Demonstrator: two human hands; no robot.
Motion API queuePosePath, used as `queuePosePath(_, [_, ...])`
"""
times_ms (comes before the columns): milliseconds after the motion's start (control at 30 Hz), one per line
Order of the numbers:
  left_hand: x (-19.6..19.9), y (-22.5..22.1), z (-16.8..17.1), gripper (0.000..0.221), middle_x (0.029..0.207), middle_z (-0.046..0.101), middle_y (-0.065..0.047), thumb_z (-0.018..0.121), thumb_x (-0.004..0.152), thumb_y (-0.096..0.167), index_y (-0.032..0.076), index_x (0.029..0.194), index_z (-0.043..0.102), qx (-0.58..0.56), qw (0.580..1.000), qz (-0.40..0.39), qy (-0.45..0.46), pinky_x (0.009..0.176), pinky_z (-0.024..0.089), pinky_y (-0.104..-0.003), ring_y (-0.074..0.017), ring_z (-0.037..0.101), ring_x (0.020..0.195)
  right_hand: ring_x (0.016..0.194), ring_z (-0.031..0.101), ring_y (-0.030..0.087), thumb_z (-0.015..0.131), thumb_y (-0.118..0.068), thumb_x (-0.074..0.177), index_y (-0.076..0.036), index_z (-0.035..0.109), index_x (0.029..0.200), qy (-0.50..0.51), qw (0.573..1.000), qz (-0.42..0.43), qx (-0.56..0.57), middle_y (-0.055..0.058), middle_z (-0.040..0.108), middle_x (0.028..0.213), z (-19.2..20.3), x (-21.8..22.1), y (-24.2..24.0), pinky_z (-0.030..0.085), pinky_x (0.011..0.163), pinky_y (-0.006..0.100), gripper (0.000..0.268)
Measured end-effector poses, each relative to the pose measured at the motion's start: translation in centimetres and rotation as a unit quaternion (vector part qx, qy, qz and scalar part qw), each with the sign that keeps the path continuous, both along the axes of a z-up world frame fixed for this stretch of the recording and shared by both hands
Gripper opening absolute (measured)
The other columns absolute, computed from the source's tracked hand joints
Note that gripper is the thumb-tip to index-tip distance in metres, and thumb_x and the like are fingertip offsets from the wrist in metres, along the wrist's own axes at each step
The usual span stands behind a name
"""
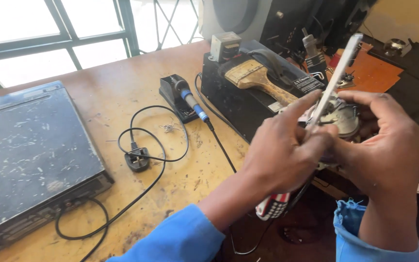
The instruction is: Disassembling the outer casing of an electronic device and inspecting a speaker driver using a screwdriver.
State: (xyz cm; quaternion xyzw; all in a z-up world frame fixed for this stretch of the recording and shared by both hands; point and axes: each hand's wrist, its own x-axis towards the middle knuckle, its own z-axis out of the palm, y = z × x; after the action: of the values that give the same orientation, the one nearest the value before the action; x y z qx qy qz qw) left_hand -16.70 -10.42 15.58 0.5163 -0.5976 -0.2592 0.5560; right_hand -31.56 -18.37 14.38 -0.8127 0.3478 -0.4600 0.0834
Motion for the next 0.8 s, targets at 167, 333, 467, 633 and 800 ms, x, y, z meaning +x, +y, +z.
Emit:
queuePosePath(167, [-3.8,-5.1,0.0,0.089,0.081,0.074,-0.024,0.039,0.080,0.043,0.012,0.163,0.027,0.032,0.998,0.003,-0.062,0.067,0.050,-0.056,-0.0494,0.070,0.079,0.097,0.065,0.020,0.092,-0.017,0.084,0.007,0.066,0.135,-0.038,0.999,-0.021,0.006,0.017,0.069,0.115,-2.0,-4.5,-7.8,0.053,0.080,0.030,0.062])
queuePosePath(333, [-5.3,-8.2,-1.4,0.096,0.097,0.072,-0.028,0.032,0.074,0.050,0.014,0.163,0.029,0.109,0.987,-0.085,-0.082,0.070,0.048,-0.058,-0.0509,0.068,0.087,0.101,0.064,0.029,0.091,-0.021,0.098,0.006,0.064,0.140,-0.018,0.992,-0.123,0.008,0.020,0.066,0.118,-5.2,-8.0,-16.3,0.052,0.079,0.042,0.057])
queuePosePath(467, [-5.9,-10.8,-4.0,0.099,0.116,0.069,-0.026,0.030,0.072,0.059,0.010,0.157,0.040,0.124,0.984,-0.102,-0.080,0.079,0.047,-0.055,-0.0470,0.064,0.105,0.088,0.073,0.030,0.100,-0.038,0.083,-0.004,0.074,0.123,0.018,0.969,-0.248,0.012,0.017,0.076,0.105,-8.7,-8.8,-24.8,0.056,0.070,0.043,0.059])
queuePosePath(633, [-4.8,-11.8,-5.3,0.108,0.142,0.059,-0.024,0.030,0.065,0.063,0.007,0.157,0.038,0.148,0.978,-0.129,-0.074,0.092,0.047,-0.052,-0.0440,0.058,0.125,0.093,0.070,0.034,0.103,-0.046,0.078,-0.004,0.076,0.117,0.007,0.965,-0.258,0.033,0.017,0.075,0.109,-13.1,-7.5,-32.6,0.053,0.074,0.046,0.064])
queuePosePath(800, [-3.7,-11.9,-5.0,0.106,0.140,0.064,-0.021,0.027,0.061,0.065,0.011,0.150,0.048,0.203,0.962,-0.163,-0.084,0.095,0.050,-0.050,-0.0396,0.062,0.126,0.097,0.072,0.037,0.099,-0.050,0.071,-0.012,0.081,0.114,0.059,0.951,-0.301,0.048,0.018,0.077,0.109,-15.9,-5.6,-39.2,0.055,0.076,0.048,0.060])
